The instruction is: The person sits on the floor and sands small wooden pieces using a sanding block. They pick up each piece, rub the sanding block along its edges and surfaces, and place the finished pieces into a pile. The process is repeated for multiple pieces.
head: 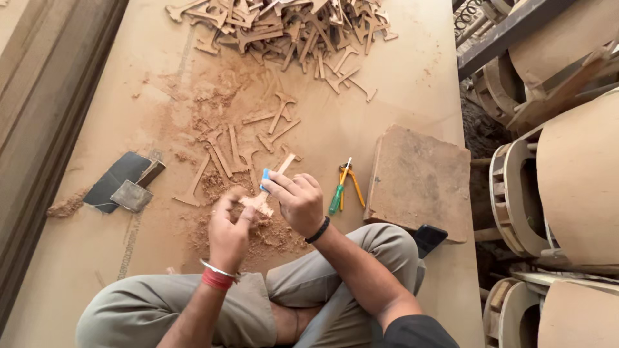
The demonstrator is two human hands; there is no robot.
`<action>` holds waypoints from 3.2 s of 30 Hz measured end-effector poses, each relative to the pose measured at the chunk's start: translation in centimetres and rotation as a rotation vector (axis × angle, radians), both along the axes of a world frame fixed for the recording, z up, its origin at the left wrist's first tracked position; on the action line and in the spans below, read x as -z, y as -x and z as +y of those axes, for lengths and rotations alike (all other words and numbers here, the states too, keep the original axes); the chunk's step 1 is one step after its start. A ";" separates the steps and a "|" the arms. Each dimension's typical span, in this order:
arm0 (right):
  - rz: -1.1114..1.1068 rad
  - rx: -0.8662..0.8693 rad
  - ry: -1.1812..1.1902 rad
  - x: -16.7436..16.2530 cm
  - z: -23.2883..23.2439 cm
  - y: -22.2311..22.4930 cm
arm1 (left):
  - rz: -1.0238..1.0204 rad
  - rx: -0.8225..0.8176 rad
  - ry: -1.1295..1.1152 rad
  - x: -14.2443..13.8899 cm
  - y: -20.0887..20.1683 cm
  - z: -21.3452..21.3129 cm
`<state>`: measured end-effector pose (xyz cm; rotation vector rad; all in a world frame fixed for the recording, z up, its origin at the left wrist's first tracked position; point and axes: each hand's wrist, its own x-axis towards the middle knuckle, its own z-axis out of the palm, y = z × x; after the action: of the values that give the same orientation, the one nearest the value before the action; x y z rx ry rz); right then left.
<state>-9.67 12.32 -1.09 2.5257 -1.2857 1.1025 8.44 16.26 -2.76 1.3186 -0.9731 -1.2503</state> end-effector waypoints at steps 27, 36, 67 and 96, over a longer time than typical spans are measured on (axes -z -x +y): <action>-0.016 0.232 -0.087 -1.1 1.0 -0.8 | -0.564 -0.123 0.232 0.0 0.9 1.3; -0.041 0.106 -0.016 -0.3 1.4 -0.3 | 0.308 0.026 -0.025 1.7 0.1 0.8; -0.081 -0.286 -0.178 -1.2 1.8 1.0 | 0.600 0.440 -0.251 0.9 0.7 0.5; -0.024 -0.060 -0.063 0.6 4.4 -2.9 | 0.687 -0.182 -0.337 4.1 -0.9 -1.5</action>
<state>-6.73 16.75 -1.73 2.6207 -1.2775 1.1245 9.32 14.72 -6.89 1.0648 -0.1592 -1.6107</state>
